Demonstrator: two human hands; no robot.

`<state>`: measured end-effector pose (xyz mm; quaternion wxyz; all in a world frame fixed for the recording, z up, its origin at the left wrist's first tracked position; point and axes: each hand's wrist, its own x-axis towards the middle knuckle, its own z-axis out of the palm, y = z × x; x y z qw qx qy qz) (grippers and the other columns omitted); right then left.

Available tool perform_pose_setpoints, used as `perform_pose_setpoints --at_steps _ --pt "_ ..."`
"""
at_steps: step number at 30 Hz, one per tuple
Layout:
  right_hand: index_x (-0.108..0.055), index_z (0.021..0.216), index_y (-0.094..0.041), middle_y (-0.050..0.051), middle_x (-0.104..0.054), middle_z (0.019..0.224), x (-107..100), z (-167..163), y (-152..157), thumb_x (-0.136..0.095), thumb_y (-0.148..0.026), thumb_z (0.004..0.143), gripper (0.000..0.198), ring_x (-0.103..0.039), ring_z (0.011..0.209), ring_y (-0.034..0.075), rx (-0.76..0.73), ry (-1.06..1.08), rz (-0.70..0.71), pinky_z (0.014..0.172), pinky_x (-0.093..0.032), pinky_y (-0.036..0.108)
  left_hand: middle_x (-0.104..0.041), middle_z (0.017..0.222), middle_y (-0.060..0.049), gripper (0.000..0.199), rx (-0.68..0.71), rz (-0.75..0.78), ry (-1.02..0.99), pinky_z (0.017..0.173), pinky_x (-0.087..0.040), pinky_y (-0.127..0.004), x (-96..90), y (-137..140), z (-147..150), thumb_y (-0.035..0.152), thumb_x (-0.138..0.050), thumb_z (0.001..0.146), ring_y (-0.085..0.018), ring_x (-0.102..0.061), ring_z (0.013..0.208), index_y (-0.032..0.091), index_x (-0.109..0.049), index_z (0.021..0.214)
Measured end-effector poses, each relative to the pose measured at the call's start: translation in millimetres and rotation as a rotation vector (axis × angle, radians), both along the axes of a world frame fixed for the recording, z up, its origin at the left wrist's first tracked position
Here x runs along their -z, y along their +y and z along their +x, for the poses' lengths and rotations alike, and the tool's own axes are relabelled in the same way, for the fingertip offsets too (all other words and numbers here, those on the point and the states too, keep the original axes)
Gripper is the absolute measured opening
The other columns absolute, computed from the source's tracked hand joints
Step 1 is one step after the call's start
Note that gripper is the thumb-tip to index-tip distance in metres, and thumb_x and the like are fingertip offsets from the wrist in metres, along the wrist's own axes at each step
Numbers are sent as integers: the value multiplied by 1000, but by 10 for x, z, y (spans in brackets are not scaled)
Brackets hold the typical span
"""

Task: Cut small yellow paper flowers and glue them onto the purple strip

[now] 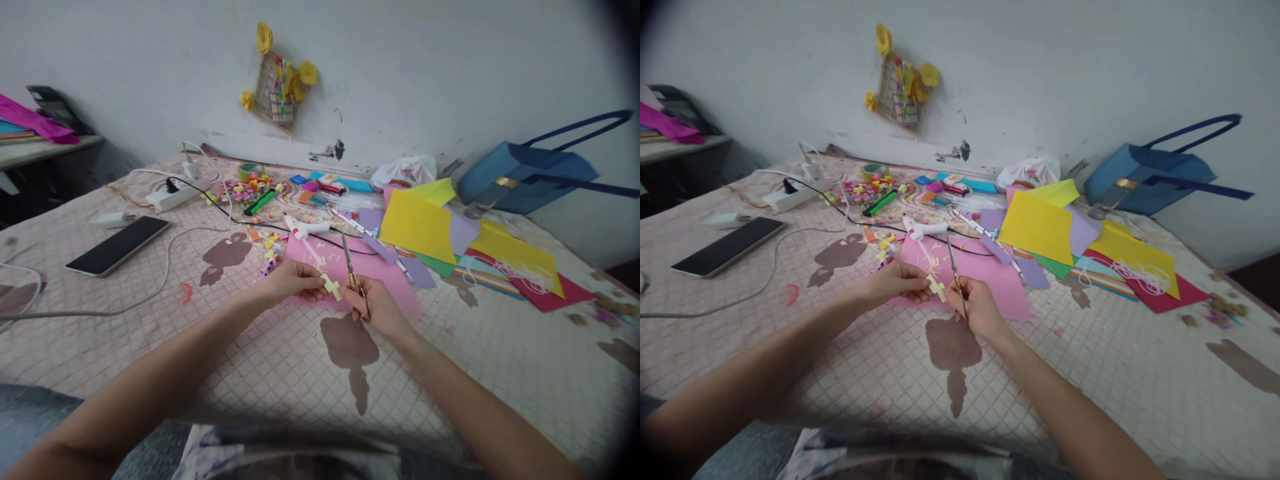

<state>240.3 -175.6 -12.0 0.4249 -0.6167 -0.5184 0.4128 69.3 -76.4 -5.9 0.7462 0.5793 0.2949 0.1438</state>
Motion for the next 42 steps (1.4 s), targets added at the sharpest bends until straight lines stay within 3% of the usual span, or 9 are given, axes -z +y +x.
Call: perform_pose_setpoints --at_steps 5,7,9,12,16,21,27,42 --pt "-54 67 -16 -3 -49 52 -3 149 59 -62 -37 72 22 -39 37 7 180 -132 99 38 -29 21 -69 74 -7 22 -41 91 -43 63 -51 -25 0 -28 25 31 -69 69 -12 -62 61 11 -67 77" --pt "-55 70 -15 -2 -50 53 -35 137 48 -59 -42 74 27 -39 37 7 145 -7 43 37 -28 21 -68 75 -7 19 -87 272 -72 64 -51 -26 -18 -74 32 30 -64 74 -12 -62 63 12 -67 81" --pt "-57 71 -15 -3 -49 53 -68 87 23 -54 -46 78 32 -38 37 6 40 168 -26 36 -26 21 -68 79 -8 19 -158 567 -74 69 -50 -27 -46 -134 31 29 -58 79 -14 -62 71 14 -68 85" --pt "-57 70 -14 -4 -46 51 -88 4 -9 -55 -43 78 29 -36 37 5 -49 346 -36 36 -24 20 -67 92 -9 22 -121 957 -67 79 -46 -28 -80 -217 25 26 -50 84 -17 -60 87 19 -68 94" --pt "-49 61 -16 -5 -44 50 -72 -21 -23 -59 -33 75 24 -37 38 5 -55 413 7 38 -27 21 -65 98 -10 24 -28 1122 -84 82 -45 -29 -67 -262 35 23 -46 86 -18 -58 92 18 -66 97" --pt "-49 62 -16 -4 -46 53 -57 10 -30 -57 -31 77 23 -40 40 6 0 284 37 39 -28 20 -64 90 -7 17 -89 931 -102 73 -48 -26 -15 -253 64 17 -52 81 -14 -60 80 16 -59 97" --pt "-50 66 -16 -4 -48 53 -45 12 -36 -56 -32 77 20 -40 39 6 -36 235 44 37 -28 20 -60 83 -5 7 -20 774 -158 71 -48 -25 7 -238 72 17 -56 78 -11 -57 74 13 -58 83" --pt "-51 70 -16 -5 -49 53 -59 -1 -38 -58 -36 75 22 -41 39 6 -32 223 33 37 -30 19 -58 74 -1 16 7 253 -208 62 -42 -22 71 -196 106 21 -66 71 -8 -53 65 10 -58 79"
